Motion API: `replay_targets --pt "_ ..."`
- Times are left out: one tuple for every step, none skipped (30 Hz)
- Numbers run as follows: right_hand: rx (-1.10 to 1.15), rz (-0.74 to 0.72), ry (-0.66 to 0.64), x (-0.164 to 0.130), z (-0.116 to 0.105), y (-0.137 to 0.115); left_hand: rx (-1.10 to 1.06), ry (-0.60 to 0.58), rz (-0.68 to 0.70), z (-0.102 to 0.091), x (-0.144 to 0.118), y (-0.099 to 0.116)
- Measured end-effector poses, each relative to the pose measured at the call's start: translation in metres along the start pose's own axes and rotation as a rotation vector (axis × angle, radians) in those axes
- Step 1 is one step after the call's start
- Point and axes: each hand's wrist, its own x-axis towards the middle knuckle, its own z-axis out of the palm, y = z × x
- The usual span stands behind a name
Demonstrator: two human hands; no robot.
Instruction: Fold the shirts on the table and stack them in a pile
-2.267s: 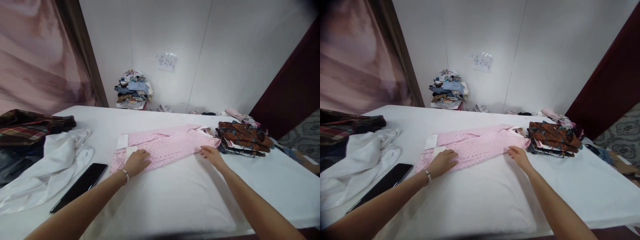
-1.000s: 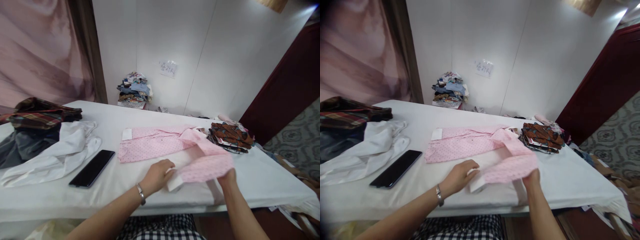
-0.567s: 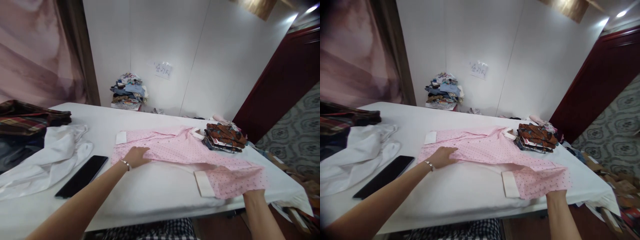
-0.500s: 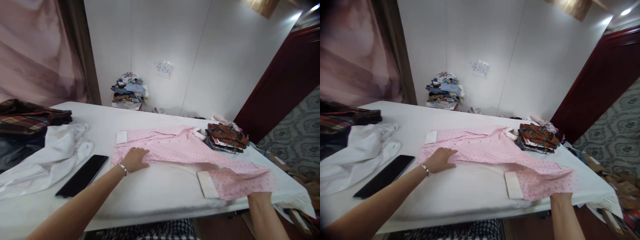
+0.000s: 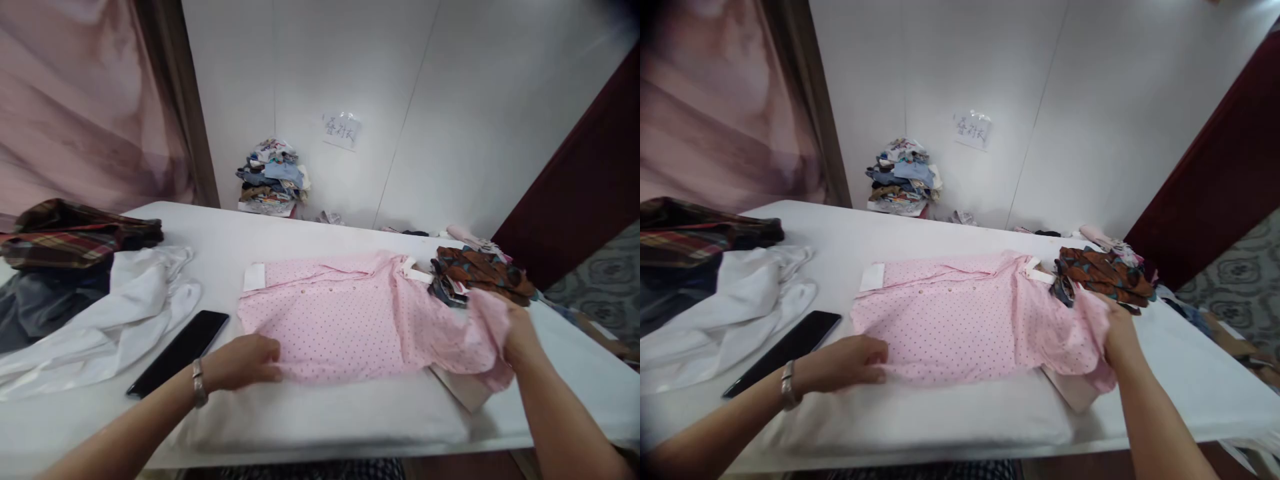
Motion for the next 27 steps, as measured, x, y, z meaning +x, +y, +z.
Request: replay_targets --pt "-0.010 -0.038 -0.059 0.008 0.016 -0.010 -0.076 -0.022 0.003 -0.005 0.006 -0.005" --pt "-0.041 -0.081 -0.154 0.016 0.032 -0.019 -0.128 0.004 -0.009 -0.011 0.013 -0.010" --pt "-0.088 -0.120 -0.287 0.025 0.048 -0.028 -0.144 0.072 -0.047 -0.017 0.021 -0.017" --pt "-0.130 -0.149 -0.447 0.034 0.063 -0.037 -0.118 0.165 -0.108 -0.024 0.031 -0.024" --pt "-0.144 -0.168 -0.617 0.044 0.076 -0.045 -0.055 0.265 -0.182 -0.031 0.041 -0.033" --pt "-0.111 -0.182 -0.770 0.054 0.088 -0.053 0.028 0.353 -0.252 -0.036 0.052 -0.042" --pt "-0.043 -0.201 -0.888 0.064 0.100 -0.061 0.113 0.416 -0.310 -0.041 0.062 -0.051" --pt "0.023 -0.225 -0.947 0.073 0.111 -0.068 0.183 0.441 -0.347 -0.045 0.072 -0.060" --pt "0.037 -0.246 -0.937 0.082 0.122 -0.074 0.235 0.431 -0.371 -0.048 0.081 -0.068" --pt "-0.012 -0.259 -0.878 0.091 0.135 -0.079 0.267 0.395 -0.389 -0.050 0.090 -0.075" --pt "-0.112 -0.258 -0.796 0.098 0.147 -0.082 0.284 0.351 -0.409 -0.050 0.098 -0.082" --pt "-0.229 -0.244 -0.713 0.105 0.160 -0.084 0.287 0.309 -0.426 -0.050 0.104 -0.087" --pt "-0.332 -0.224 -0.650 0.110 0.173 -0.084 0.283 0.281 -0.438 -0.050 0.109 -0.092" --pt "-0.396 -0.209 -0.610 0.114 0.185 -0.083 0.277 0.267 -0.443 -0.049 0.113 -0.095" --pt "-0.416 -0.201 -0.592 0.118 0.195 -0.080 0.275 0.266 -0.436 -0.048 0.117 -0.098" --pt "-0.408 -0.198 -0.585 0.121 0.204 -0.077 0.279 0.270 -0.421 -0.047 0.119 -0.099" --pt "-0.399 -0.194 -0.579 0.126 0.210 -0.075 0.288 0.272 -0.401 -0.048 0.121 -0.100" --pt "-0.386 -0.188 -0.578 0.131 0.214 -0.073 0.302 0.270 -0.383 -0.051 0.122 -0.100" --pt "-0.365 -0.178 -0.580 0.138 0.217 -0.074 0.325 0.270 -0.373 -0.056 0.124 -0.100" --pt "-0.337 -0.165 -0.580 0.147 0.218 -0.077 0.354 0.274 -0.370 -0.064 0.126 -0.100" --pt "-0.301 -0.150 -0.572 0.158 0.219 -0.082 0.385 0.284 -0.378 -0.075 0.129 -0.100" --pt "-0.258 -0.136 -0.551 0.170 0.220 -0.090 0.414 0.307 -0.399 -0.089 0.134 -0.100" --pt "-0.211 -0.127 -0.518 0.182 0.221 -0.100 0.441 0.352 -0.429 -0.106 0.140 -0.101" --pt "-0.168 -0.128 -0.473 0.194 0.223 -0.112 0.460 0.416 -0.464 -0.124 0.148 -0.102" --pt "-0.110 -0.136 -0.421 0.204 0.226 -0.124 0.462 0.501 -0.508 -0.143 0.157 -0.104" --pt "-0.031 -0.147 -0.369 0.212 0.229 -0.135 0.451 0.603 -0.544 -0.160 0.166 -0.107" --pt "0.061 -0.155 -0.332 0.217 0.233 -0.145 0.418 0.697 -0.580 -0.175 0.176 -0.111"
